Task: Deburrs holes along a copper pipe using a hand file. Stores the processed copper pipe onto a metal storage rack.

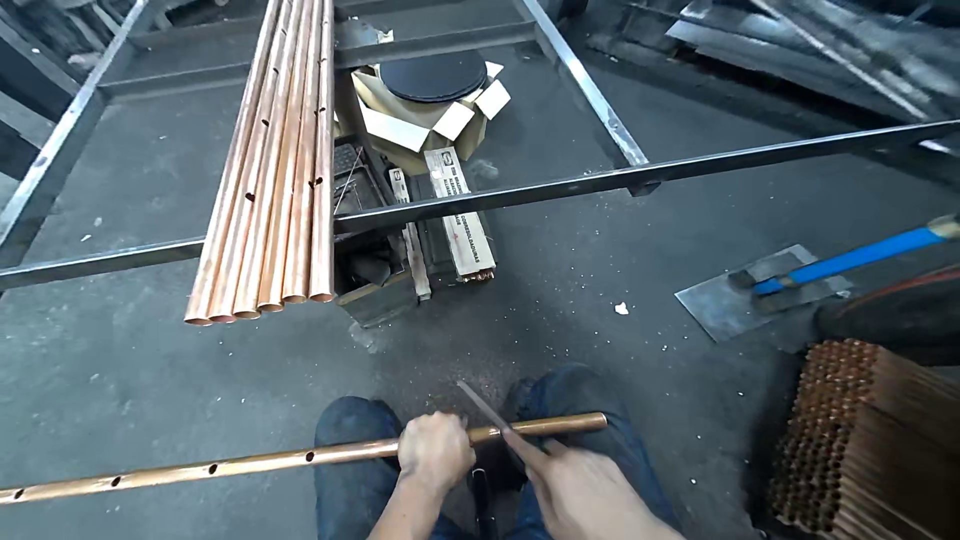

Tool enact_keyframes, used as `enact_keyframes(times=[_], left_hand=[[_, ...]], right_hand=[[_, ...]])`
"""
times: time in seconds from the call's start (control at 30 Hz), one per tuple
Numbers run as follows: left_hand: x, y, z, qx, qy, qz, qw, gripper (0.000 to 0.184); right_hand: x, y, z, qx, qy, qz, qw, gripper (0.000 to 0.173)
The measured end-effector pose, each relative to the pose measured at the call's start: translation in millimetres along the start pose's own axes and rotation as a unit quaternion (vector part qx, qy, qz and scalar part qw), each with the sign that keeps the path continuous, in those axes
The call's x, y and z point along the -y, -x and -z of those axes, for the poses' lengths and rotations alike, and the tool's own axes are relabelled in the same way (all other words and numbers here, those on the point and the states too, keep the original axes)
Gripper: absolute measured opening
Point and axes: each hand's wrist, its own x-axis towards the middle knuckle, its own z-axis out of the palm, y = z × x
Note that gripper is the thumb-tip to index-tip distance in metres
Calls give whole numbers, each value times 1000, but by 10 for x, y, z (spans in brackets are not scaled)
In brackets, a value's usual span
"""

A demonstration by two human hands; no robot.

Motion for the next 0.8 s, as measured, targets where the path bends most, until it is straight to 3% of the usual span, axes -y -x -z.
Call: enact_keyframes(times=[0.07,0.23,0.4,0.57,0.67,0.73,0.8], left_hand=[[-10,16,-13,-1,-3,-5,1000,40],[4,15,-67,-12,-5,-3,1000,40],[-18,7,-56,-15,-3,-3,1000,42],[-3,8,-59,-21,-1,-3,1000,37],[-10,-2,-43,-22,-2,-3,1000,38],[-33,4,-85,-30,-9,0,1000,42],[-20,22,-124,-57,-14,-2,998,48]], right_hand=[[49,-196,92,51,17,-30,998,57],[-18,557,1,0,5,2,1000,53],[111,-189,75,49,18,-50,997,59],[-10,582,-137,-36,-10,9,999,53],[23,183,-132,-46,-3,-6,999,55],[99,-201,49,31,16,-51,998,58],[87,-237,174,59,3,-63,996,55]])
